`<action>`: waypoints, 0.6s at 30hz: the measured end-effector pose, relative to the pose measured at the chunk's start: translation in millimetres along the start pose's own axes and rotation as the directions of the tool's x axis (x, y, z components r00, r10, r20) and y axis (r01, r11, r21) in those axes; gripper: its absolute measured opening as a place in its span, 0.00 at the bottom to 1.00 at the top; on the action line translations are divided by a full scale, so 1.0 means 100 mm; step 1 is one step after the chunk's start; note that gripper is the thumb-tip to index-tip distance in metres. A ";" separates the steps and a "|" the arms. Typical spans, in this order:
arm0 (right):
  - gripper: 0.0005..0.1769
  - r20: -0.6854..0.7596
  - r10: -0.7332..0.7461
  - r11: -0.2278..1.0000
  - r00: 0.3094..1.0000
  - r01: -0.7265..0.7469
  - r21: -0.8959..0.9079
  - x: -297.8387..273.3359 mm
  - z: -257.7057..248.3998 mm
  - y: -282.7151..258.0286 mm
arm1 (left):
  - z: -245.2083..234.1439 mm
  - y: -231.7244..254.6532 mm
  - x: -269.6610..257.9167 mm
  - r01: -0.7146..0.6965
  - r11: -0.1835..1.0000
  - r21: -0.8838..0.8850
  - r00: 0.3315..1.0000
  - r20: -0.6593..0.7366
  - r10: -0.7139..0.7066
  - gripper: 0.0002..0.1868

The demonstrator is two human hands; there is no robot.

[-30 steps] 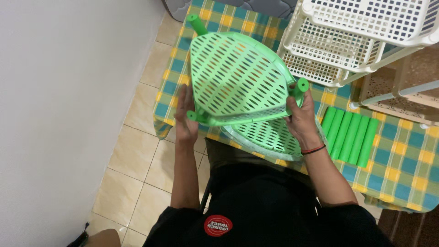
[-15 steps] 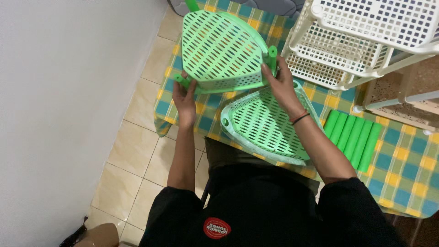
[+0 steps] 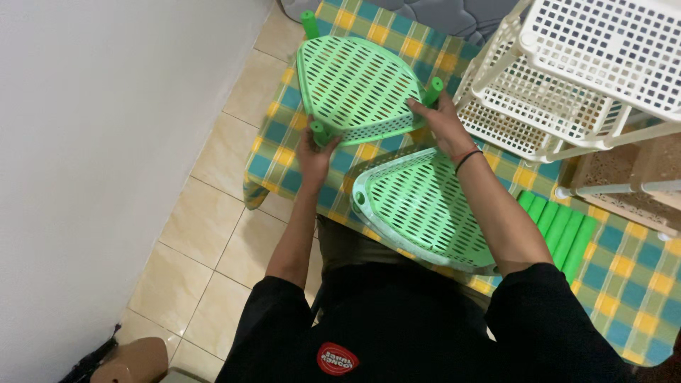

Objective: The person assembles a green plastic storage basket by inserting green cylindrical legs into the basket's corner holes. They handle multiple baskets and legs, repeatedly inserting and removing the legs to fit them into the baskets on a checkered tablecloth.

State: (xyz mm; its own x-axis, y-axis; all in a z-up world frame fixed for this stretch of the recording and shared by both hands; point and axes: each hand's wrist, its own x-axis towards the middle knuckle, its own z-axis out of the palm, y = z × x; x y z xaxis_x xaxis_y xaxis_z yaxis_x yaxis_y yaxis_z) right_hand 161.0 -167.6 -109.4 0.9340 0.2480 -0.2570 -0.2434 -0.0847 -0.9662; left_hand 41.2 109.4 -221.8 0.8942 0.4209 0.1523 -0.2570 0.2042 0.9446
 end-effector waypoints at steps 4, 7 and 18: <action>0.43 -0.049 -0.008 0.995 0.999 0.013 0.100 0.16 0.00 0.12 | 0.08 -0.02 -0.01 -0.191 0.902 0.388 0.980 0.026 0.196 0.47; 0.44 -0.061 -0.026 0.992 0.998 0.033 0.123 0.21 0.04 0.17 | 0.15 0.01 0.01 -0.175 0.823 0.541 0.979 0.010 0.202 0.46; 0.42 0.216 -0.318 0.804 0.923 0.383 -0.454 -0.14 0.77 0.12 | 0.20 0.06 -0.03 -0.172 0.735 0.655 0.982 0.058 0.178 0.32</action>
State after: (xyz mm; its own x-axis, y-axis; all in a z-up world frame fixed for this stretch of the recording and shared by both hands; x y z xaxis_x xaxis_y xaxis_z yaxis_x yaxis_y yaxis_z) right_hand 124.6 -97.8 -118.7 0.8833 0.4640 0.0663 0.2809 -0.4109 -0.8673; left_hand 44.3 92.1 -211.2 0.8537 0.3988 0.3349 -0.1027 -0.5016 0.8590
